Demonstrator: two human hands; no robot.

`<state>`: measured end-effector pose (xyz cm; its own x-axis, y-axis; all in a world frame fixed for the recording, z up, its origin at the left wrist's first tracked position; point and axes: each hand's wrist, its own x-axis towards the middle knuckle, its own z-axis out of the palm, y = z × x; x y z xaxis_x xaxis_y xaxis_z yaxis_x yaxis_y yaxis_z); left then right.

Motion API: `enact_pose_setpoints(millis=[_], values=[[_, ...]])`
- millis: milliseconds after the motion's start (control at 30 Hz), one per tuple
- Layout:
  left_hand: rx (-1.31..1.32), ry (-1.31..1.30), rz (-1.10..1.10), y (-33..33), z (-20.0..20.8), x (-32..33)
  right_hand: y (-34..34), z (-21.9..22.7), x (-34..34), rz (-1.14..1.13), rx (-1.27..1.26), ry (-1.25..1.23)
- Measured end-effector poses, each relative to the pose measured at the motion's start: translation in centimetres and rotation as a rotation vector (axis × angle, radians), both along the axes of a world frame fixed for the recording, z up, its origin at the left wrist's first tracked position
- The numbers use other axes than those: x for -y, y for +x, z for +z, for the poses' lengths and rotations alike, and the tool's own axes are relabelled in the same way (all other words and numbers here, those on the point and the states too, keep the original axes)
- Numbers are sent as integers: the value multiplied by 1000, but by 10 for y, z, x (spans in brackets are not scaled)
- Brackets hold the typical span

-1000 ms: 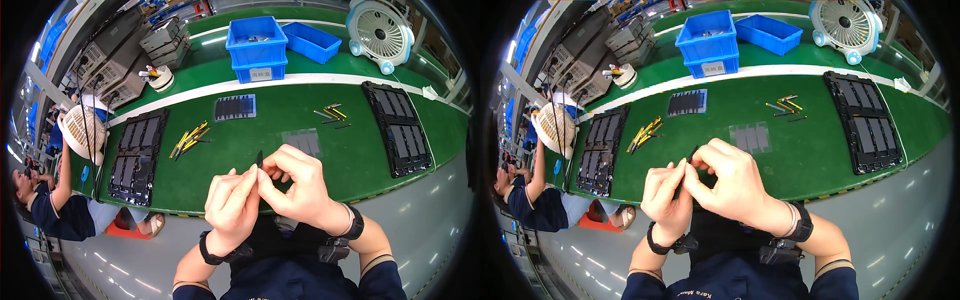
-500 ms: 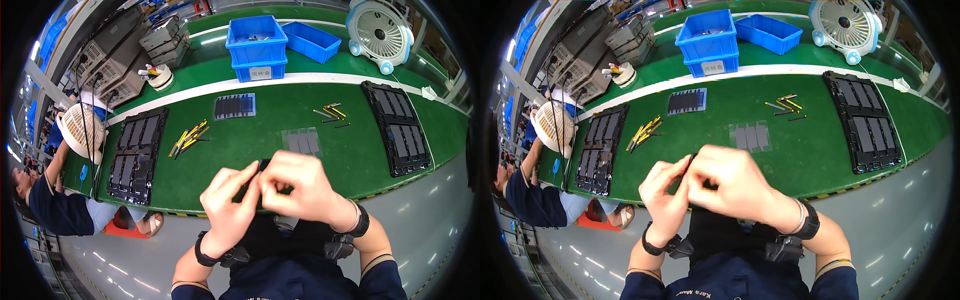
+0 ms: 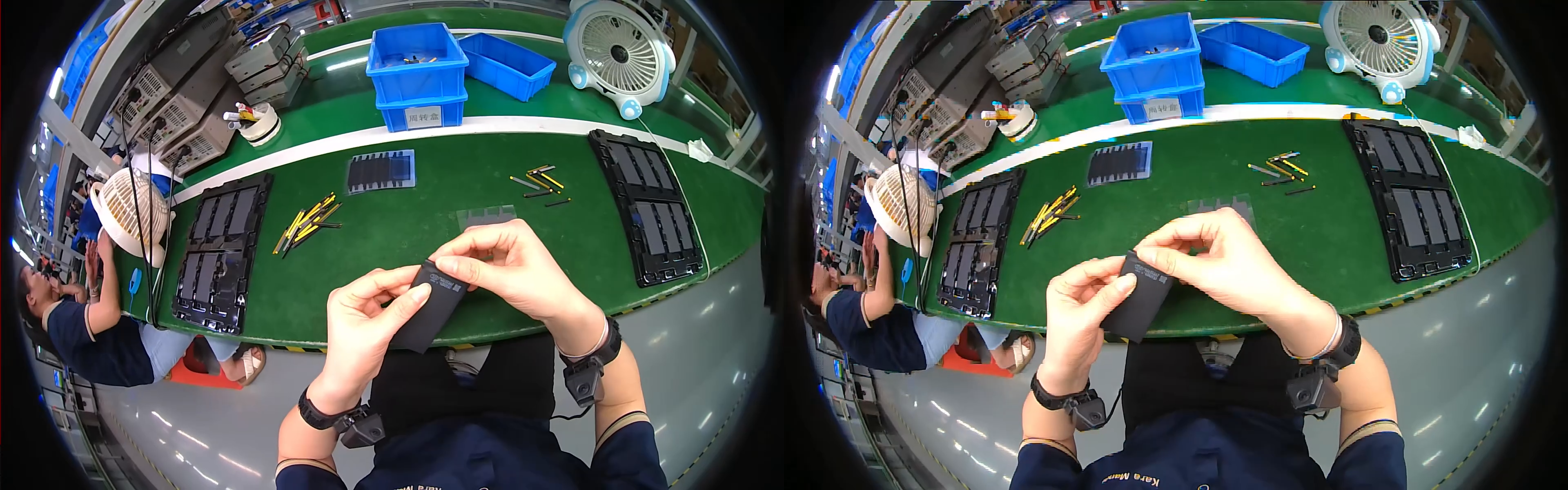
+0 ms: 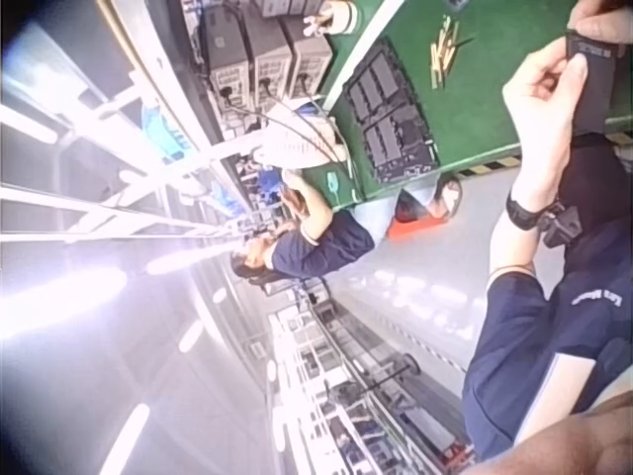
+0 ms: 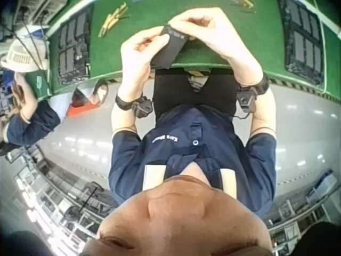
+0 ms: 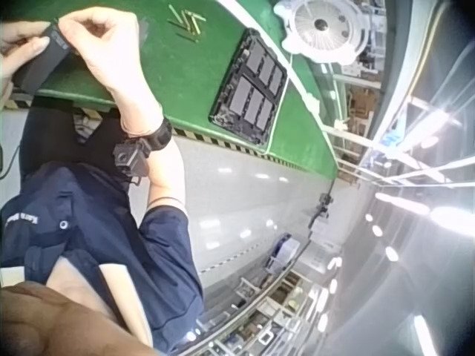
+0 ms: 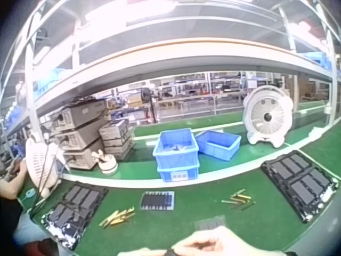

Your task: The recorder is assembling electronics by placing small black components into a larger plastic tray housing.

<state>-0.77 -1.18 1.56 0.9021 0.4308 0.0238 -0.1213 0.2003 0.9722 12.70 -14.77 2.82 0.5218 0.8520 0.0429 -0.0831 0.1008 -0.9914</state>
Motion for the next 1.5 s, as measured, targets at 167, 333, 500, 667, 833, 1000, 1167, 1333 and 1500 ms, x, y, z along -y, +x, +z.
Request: enact_pose_setpoints(millis=[167,333,500,667,833,1000,1167,1333,1500], values=[[0,63,-1,1,-1,2,7,1,-1,38,-11,-65],[10,34,0,-1,-8,2,6,5,-7,38,196,-175],[-34,-5,-41,0,-3,0,19,13,3,230,-12,-152],[-32,48,-32,0,-7,0,17,5,-1,198,-68,-127],[-45,2,-36,-1,-7,-1,22,4,-4,273,42,-194],[-45,-44,-60,0,-6,-3,31,0,2,363,48,-146],[-53,-87,-55,1,-7,-4,27,-4,2,258,-82,-112],[-29,-177,-32,0,-12,-6,19,3,6,213,48,-100],[-11,-176,-12,1,-13,-6,17,6,5,253,400,-113]])
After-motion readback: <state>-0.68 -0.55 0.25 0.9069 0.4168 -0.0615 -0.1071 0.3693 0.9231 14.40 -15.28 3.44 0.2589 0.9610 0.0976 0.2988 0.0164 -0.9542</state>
